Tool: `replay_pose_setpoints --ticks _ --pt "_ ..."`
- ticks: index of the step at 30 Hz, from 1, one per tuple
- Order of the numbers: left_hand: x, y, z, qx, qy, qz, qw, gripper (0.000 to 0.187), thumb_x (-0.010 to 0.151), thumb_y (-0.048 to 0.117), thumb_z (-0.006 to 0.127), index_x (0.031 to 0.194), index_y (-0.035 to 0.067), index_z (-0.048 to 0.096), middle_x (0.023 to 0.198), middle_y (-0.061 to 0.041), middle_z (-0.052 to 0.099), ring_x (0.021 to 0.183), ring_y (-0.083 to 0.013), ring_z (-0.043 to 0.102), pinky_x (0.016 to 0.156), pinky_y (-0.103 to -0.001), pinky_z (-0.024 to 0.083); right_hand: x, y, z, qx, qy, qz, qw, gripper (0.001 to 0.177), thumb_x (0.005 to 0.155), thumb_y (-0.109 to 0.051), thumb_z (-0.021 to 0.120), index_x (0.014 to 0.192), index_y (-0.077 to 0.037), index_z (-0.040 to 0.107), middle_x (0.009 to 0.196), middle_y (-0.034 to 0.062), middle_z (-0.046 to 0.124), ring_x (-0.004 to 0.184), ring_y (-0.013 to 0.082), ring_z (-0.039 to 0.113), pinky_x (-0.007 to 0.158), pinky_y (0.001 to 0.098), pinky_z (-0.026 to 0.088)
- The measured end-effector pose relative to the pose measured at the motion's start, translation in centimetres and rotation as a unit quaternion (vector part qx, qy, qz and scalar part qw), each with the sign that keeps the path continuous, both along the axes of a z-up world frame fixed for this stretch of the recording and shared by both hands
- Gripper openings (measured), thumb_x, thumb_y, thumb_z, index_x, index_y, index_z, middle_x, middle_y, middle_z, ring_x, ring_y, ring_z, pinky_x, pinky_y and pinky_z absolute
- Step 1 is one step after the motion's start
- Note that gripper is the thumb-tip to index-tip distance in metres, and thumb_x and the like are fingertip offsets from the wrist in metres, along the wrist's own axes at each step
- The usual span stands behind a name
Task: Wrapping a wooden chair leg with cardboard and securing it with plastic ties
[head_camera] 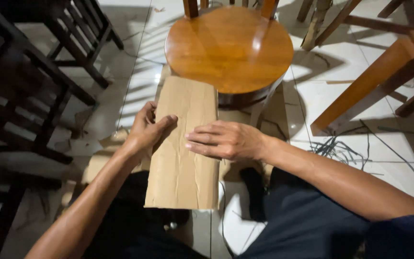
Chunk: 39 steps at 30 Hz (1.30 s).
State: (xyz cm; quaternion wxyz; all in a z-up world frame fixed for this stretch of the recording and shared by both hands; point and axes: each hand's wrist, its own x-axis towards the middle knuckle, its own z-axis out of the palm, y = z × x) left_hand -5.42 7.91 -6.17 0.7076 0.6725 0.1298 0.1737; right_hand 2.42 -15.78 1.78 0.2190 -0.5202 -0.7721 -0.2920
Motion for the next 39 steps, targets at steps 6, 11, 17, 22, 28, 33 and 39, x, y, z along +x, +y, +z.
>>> replay_pose_setpoints --ticks 6,11,17,22,28,33,39 --pt "-2.9 0.2 3.0 0.141 -0.015 -0.046 0.989 0.038 0.088 0.008 0.079 0.114 -0.003 0.054 0.096 -0.019 0.059 0.096 -0.0309 0.060 0.078 -0.048 0.057 -1.5 -0.6 -1.0 -0.061 -0.019 -0.043 0.997 0.029 0.111 -0.013 0.044 0.128 -0.010 0.067 0.132 0.0130 0.067 0.123 0.0284 0.064 0.100 0.0374 0.052" --pt "-0.8 1.1 3.0 0.193 -0.052 -0.072 0.977 0.041 0.090 -0.003 0.071 0.122 -0.010 0.048 0.111 -0.034 0.060 0.112 -0.0439 0.061 0.087 -0.061 0.055 2.0 -1.3 -5.3 -0.104 -0.044 -0.102 0.988 0.033 0.105 -0.013 0.053 0.135 -0.016 0.066 0.142 0.0115 0.064 0.131 0.0251 0.061 0.108 0.0376 0.049" --pt "2.2 7.7 -2.4 0.275 -0.030 -0.074 0.958 0.029 0.096 0.004 0.066 0.118 -0.001 0.048 0.111 -0.016 0.062 0.090 -0.0229 0.060 0.076 -0.035 0.055 5.3 -2.5 -2.8 -0.200 -0.086 -0.218 0.951 0.053 0.092 -0.005 0.072 0.143 -0.012 0.060 0.158 0.0120 0.053 0.144 0.0239 0.050 0.124 0.0337 0.041" --pt "2.4 19.5 -12.4 0.327 0.036 0.039 0.944 0.020 0.104 0.005 0.076 0.107 -0.006 0.060 0.089 -0.011 0.057 0.072 -0.0177 0.052 0.062 -0.031 0.048 8.6 -4.4 -2.2 -0.137 -0.070 -0.292 0.944 0.062 0.104 -0.010 0.089 0.158 -0.006 0.060 0.149 0.0212 0.060 0.122 0.0351 0.064 0.101 0.0488 0.054" --pt "-4.0 25.8 -16.1 0.426 0.124 0.075 0.893 0.031 0.094 0.005 0.075 0.117 -0.013 0.064 0.100 -0.024 0.072 0.079 -0.0314 0.071 0.064 -0.039 0.062 10.6 -4.6 -4.6 -0.234 -0.031 -0.344 0.909 0.069 0.106 -0.014 0.084 0.166 0.003 0.055 0.132 0.0222 0.067 0.112 0.0357 0.066 0.100 0.0439 0.053" --pt "-11.8 35.3 -25.3 0.533 0.353 0.047 0.767 0.058 0.092 0.018 0.079 0.131 -0.013 0.049 0.112 -0.039 0.066 0.097 -0.0562 0.065 0.079 -0.059 0.053 11.0 -4.8 -7.3 -0.231 -0.065 -0.372 0.897 0.068 0.111 -0.022 0.086 0.166 0.004 0.056 0.142 0.0251 0.062 0.118 0.0380 0.061 0.096 0.0465 0.050" --pt "-20.8 43.3 -40.6 0.694 0.427 0.372 0.445 0.039 0.099 0.057 0.043 0.115 0.021 0.044 0.089 -0.008 0.048 0.070 -0.0291 0.044 0.062 -0.045 0.036 11.7 -4.7 -8.5 -0.236 0.034 -0.336 0.911 0.068 0.114 -0.010 0.084 0.166 0.009 0.044 0.140 0.0327 0.056 0.115 0.0449 0.063 0.093 0.0527 0.057"
